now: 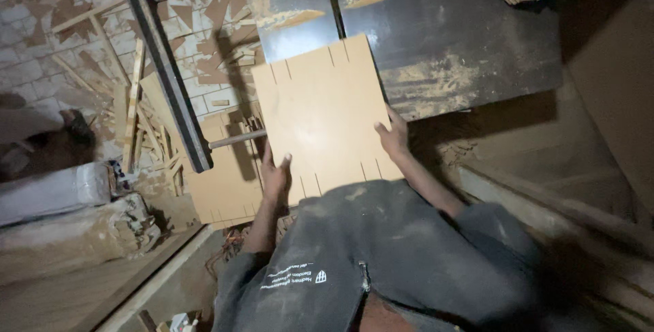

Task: The person cuts slots into flat wood panels on a table saw. They align each panel against the fence, push it over the blade to make a cut, rotate the panel to cut additional slots, and place finished panels onto a stack beside the saw.

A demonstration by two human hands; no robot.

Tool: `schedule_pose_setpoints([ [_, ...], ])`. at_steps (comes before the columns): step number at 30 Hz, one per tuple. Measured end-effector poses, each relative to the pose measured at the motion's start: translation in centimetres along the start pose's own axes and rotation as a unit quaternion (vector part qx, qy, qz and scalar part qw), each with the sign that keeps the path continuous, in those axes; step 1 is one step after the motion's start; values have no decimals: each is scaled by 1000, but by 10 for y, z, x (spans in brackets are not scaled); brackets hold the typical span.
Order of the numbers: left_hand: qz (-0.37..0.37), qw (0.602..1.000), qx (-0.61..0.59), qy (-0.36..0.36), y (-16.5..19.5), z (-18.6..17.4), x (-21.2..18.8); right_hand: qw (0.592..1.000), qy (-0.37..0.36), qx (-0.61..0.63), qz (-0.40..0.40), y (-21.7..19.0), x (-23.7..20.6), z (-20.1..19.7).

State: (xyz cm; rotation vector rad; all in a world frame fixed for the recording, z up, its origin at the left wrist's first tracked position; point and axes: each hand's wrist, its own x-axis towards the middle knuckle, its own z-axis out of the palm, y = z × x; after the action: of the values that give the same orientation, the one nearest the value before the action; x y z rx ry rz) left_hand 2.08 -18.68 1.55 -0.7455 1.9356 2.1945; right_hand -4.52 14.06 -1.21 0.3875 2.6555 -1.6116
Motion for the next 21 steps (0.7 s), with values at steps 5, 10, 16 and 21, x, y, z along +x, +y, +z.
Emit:
schedule_pose_setpoints([
  [5, -113, 988, -102, -19, -30, 17, -36, 988, -2, -137, -69, -42, -7, -42],
  [10, -187, 952, -238, -34, -32, 80, -6, 946, -30, -192, -257, -158, 29, -82],
  [16, 99, 990, -104, -13, 23, 100, 27, 780, -67, -420, -460, -248, 17, -115],
  [21, 284, 939, 88, 174, 79, 47, 29, 666, -76, -498, -551, -231, 14, -120],
])
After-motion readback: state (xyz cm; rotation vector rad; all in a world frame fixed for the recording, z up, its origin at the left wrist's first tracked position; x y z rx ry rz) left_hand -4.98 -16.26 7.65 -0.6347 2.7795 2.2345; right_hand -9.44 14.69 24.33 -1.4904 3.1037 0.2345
